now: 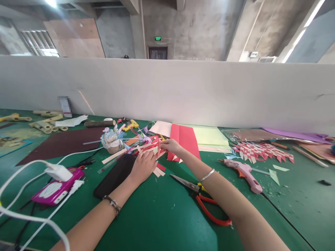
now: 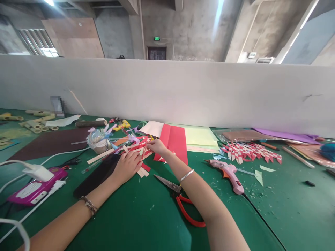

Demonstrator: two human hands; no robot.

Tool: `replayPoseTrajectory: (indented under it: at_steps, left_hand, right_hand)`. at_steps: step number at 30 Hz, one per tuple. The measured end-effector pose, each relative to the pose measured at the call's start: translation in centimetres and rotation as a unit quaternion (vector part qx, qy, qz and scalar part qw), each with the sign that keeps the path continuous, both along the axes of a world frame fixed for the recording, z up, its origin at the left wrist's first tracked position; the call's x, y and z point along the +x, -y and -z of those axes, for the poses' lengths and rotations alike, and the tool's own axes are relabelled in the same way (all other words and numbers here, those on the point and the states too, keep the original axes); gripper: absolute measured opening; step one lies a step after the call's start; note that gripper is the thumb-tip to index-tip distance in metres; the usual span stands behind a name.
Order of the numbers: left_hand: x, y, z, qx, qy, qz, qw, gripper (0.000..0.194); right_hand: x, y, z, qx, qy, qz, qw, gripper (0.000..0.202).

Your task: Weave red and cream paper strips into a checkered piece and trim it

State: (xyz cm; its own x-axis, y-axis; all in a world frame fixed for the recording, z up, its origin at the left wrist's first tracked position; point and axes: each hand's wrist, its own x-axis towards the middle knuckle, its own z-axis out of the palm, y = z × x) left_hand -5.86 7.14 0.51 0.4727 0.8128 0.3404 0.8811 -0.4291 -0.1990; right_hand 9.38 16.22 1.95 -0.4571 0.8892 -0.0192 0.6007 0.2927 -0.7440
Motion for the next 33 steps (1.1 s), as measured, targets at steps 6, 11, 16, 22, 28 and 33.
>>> replayPoseTrajectory:
  at_steps: [6,11,16,22,28,33]
  left_hand:
    - [-0.1,0.0,0.0,0.018,0.031,-0.004,0.999,0.03]
    - [0.4,0.0,1.0,-0.001,0.029,0.106,0.994,0.023]
    - [0.4,0.2,1.2,-0.013,0.061,0.128,0.99,0.023]
    - [0.2,0.4,1.0,-0.058,0.108,0.12,0.985,0.024]
    - [1.2,1.4,0.7,-0.149,0.26,0.089,0.95,0.031]
    - [3.0,2.9,-0.2,-0.32,0.418,0.063,0.848,0.05]
  right_hand:
    - [3.8,-0.1,-1.4,0.063,0.039,0.001,0.997,0.028]
    - [8.7,1.0,-0.9,0.066,0.114,-0.006,0.991,0.046]
    - [9.0,1.8,1.9,0.058,0.137,0.028,0.988,0.061]
    - [9.3,1.6,2.4,0.034,0.077,0.072,0.994,0.061]
    - [10.4,4.1,0.7,0.008,-0.039,0.05,0.998,0.042]
    - [9.5,9.6,-1.1,-0.042,-0.206,-0.01,0.978,0.045]
